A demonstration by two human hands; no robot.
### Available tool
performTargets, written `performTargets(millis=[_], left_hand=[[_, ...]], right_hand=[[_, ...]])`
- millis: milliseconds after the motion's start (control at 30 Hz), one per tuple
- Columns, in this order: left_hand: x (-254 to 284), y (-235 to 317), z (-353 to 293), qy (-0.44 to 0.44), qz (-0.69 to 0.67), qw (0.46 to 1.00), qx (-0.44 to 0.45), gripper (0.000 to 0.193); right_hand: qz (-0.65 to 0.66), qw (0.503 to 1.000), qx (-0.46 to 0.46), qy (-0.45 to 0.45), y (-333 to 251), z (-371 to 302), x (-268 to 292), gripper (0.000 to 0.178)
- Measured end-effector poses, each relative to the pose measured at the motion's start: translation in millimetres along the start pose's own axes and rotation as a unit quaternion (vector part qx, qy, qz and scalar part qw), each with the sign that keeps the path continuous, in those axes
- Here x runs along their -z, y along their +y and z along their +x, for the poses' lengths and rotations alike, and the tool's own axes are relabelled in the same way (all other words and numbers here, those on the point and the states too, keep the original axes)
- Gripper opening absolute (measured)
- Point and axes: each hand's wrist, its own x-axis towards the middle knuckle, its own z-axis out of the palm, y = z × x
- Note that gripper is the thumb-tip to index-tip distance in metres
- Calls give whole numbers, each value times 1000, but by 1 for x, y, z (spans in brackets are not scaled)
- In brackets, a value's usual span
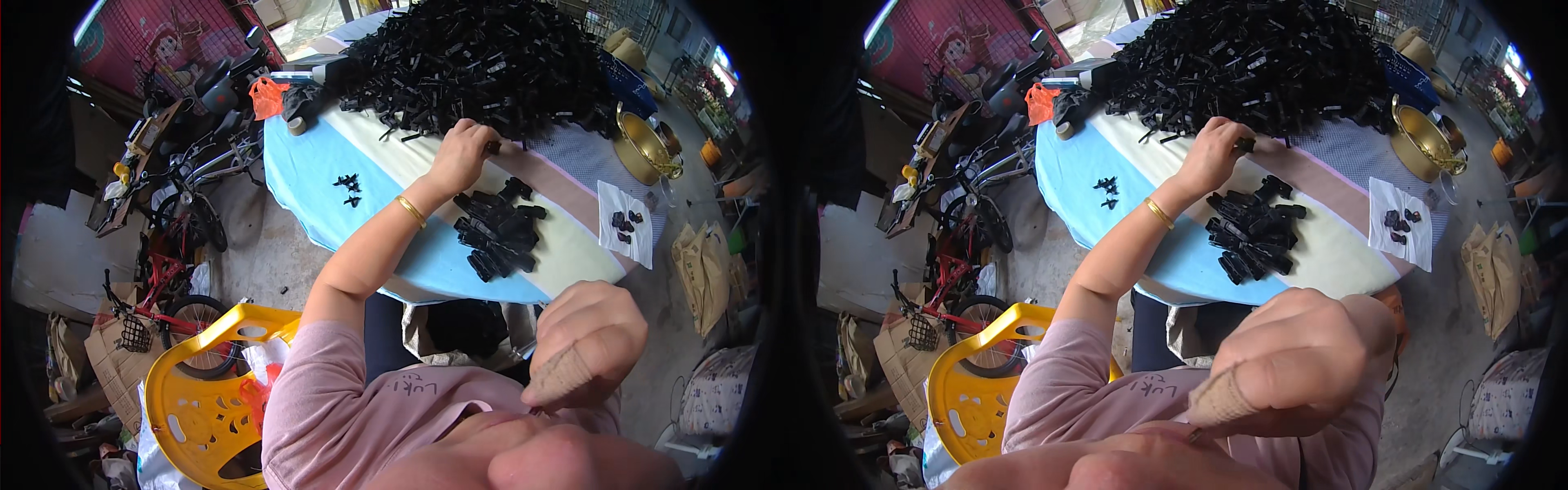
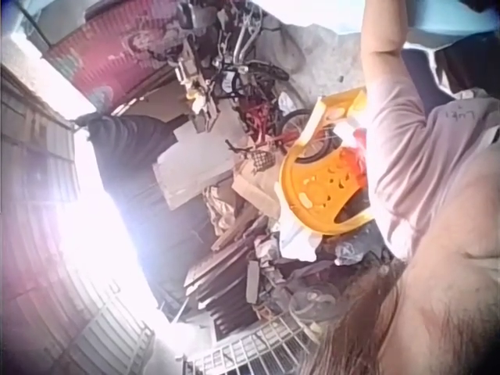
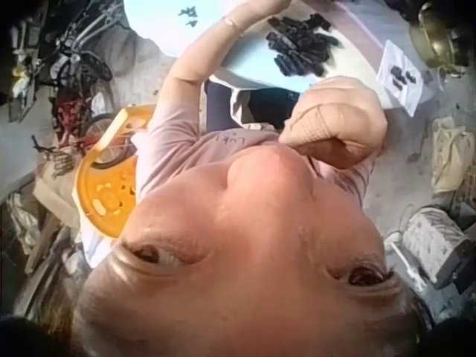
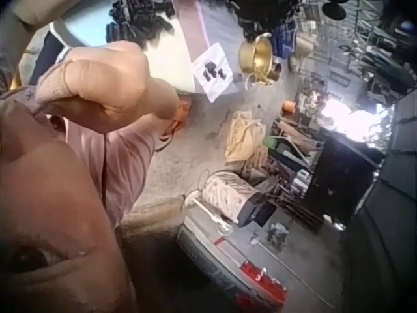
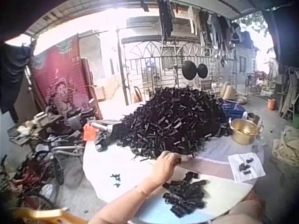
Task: Assembling small black plastic components by hand at a workstation.
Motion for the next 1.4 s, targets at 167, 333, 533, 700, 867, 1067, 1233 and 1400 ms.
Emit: performTargets(millis=[167, 333, 533, 700, 867, 1067, 1233, 1400], left_hand=[[11, 0, -2, 100, -458, 865, 180, 28], [18, 7, 3, 68, -600, 769, 211, 41], [19, 12, 0, 30, -618, 756, 215, 40], [24, 30, -1, -44, -652, 737, 173, 39], [14, 34, 0, 4, -547, 817, 182, 35], [21, 31, 1, 46, -583, 792, 175, 25], [23, 32, 0, 49, -515, 836, 182, 25], [22, 34, -3, 64, -455, 874, 158, 20]], right_hand=[[-254, 964, -55, 50, 26, 9, 31, 10], [-405, 885, -176, 145, 100, -12, 90, 19], [-414, 886, -160, 134, 137, -32, 104, 18], [-290, 895, -254, 227, 144, -39, 111, 13], [-214, 901, -290, 240, 148, -49, 116, 11], [-52, 876, -419, 231, 140, -50, 115, 16], [-191, 884, -368, 217, 140, -49, 108, 15], [-188, 880, -378, 217, 139, -49, 104, 15]])
